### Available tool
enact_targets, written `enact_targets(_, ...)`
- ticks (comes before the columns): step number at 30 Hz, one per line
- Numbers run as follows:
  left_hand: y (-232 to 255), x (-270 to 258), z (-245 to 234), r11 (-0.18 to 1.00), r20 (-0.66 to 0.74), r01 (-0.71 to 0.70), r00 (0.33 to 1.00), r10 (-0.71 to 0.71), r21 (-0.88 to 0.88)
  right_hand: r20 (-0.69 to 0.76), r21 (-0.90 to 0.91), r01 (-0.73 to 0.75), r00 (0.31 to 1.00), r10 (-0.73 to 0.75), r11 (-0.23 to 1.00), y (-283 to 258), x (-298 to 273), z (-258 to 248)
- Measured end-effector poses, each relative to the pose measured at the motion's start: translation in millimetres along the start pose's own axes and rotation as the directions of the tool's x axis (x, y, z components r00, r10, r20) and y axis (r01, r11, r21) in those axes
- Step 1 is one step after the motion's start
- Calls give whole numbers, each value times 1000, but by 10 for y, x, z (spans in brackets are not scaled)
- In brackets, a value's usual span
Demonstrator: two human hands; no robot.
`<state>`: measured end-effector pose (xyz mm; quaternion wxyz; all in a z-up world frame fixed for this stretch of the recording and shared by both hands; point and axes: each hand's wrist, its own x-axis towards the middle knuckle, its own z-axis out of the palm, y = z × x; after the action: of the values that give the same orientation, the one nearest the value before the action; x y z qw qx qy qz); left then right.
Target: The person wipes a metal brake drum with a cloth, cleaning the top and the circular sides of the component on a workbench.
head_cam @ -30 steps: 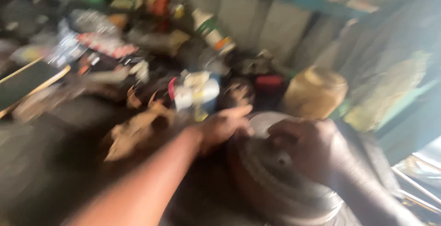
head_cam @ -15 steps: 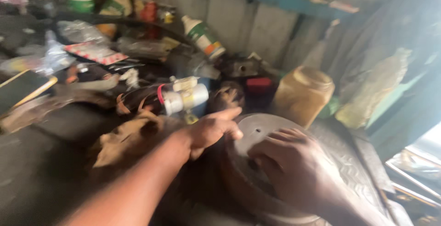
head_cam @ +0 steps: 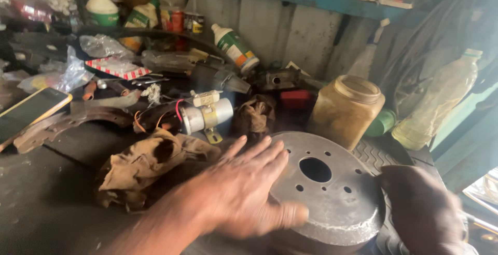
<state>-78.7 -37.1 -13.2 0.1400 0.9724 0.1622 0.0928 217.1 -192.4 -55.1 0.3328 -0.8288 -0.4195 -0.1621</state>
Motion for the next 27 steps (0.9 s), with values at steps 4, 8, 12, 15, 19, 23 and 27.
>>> enact_targets(4, 94, -298, 58, 995, -20, -39, 999, 41, 89, 23, -22, 9, 1000, -8, 1000, -73, 18, 12)
enact_targets(8, 12, -143, 73, 998, -43, -2, 999, 5, 61, 49, 9, 18, 999, -18, 1000, -108, -31, -39)
enact_targets(12, -2, -165, 87, 997, 2, -24, 1000, 24, 66, 68, 85, 9, 998, -15, 996, -77, -13, -70)
enact_targets(15, -27, -332, 141, 489, -416, 118, 713, 565, 864, 39, 93, 70, 997, -73, 993, -36, -15, -52)
enact_targets(19, 32, -136, -9, 994, -39, 20, 999, -16, 110, 60, 144, 15, 998, -24, 990, -82, -19, -51)
enact_targets(23, 201, -171, -44, 986, -33, -45, 998, 50, 158, 73, 92, 20, 997, -27, 996, -99, -27, -119)
enact_targets(27, 131, -154, -112, 984, -32, -32, 999, 38, 176, 51, 135, 50, 997, -57, 990, -74, -9, -96)
